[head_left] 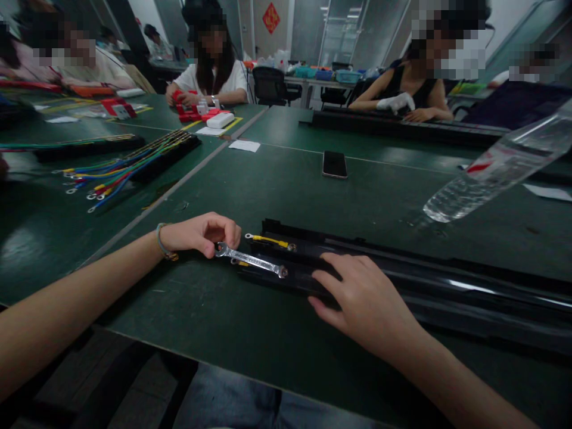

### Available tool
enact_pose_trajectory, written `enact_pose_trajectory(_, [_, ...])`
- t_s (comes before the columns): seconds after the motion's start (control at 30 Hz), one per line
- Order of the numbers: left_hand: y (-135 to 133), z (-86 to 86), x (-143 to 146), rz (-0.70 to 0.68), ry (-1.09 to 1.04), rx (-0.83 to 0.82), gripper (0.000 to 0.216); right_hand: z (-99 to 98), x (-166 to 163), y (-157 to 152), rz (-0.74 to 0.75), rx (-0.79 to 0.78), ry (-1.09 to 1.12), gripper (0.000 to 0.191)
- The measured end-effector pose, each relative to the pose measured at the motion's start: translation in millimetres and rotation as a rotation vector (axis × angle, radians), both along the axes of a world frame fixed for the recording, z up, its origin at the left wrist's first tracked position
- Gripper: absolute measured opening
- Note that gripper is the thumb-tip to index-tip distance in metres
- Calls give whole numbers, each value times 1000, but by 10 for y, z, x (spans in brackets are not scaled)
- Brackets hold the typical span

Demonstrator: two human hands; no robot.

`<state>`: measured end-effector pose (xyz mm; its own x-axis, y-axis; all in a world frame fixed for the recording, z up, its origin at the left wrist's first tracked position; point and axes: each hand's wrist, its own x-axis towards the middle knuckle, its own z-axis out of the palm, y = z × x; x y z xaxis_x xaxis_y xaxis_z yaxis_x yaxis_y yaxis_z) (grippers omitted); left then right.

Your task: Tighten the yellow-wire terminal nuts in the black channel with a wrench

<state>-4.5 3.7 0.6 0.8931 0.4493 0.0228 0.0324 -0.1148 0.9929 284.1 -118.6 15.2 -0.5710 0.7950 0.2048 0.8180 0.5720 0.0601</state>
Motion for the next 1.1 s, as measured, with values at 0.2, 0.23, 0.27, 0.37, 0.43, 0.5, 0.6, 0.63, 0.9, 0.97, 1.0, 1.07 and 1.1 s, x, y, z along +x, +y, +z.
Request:
enact_pose_trajectory(0.2, [-7,16,6,-19,-19,-21,27,8,5,-3,-1,-11,-2,25])
enact_pose_trajectory(0.23, [-8,20,9,-18,-18,-20,27,9,5,-2,-2,-16,-5,26])
enact_pose_trajectory(0.27, [-9,23,12,-15,-16,-19,27,10,4,-2,-4,-20,-7,26])
enact_pose_trajectory(0.37, [-7,24,15,-6,-7,-17,29,10,0,-2,-5,-26,-6,26])
enact_pose_trajectory(0.43, [-6,22,14,-5,0,-16,30,8,-1,-4,-4,-29,-4,26])
enact_pose_trajectory(0.5, [-5,20,11,-1,6,-12,31,6,1,-6,-4,-30,-6,26])
enact_pose_trajectory(0.6, [-1,19,6,0,12,7,32,5,9,-12,-6,-25,-10,27])
enact_pose_trajectory(0.63, [2,18,3,-4,15,16,33,4,11,-13,-7,-22,-10,27])
enact_pose_trajectory(0.9, [15,2,-19,-39,36,51,34,-23,11,2,-3,-7,1,26])
enact_pose_trajectory(0.97, [10,5,-15,-41,31,49,33,-23,11,4,-7,-6,-1,26])
enact_pose_trajectory(1.0, [8,7,-13,-41,31,50,33,-21,12,3,-8,-8,-2,26])
enact_pose_trajectory(1.07, [7,10,-9,-41,33,53,33,-17,12,2,-4,-14,-4,27])
enact_pose_trajectory(1.1, [7,11,-8,-43,34,55,33,-15,12,2,-4,-13,-2,27])
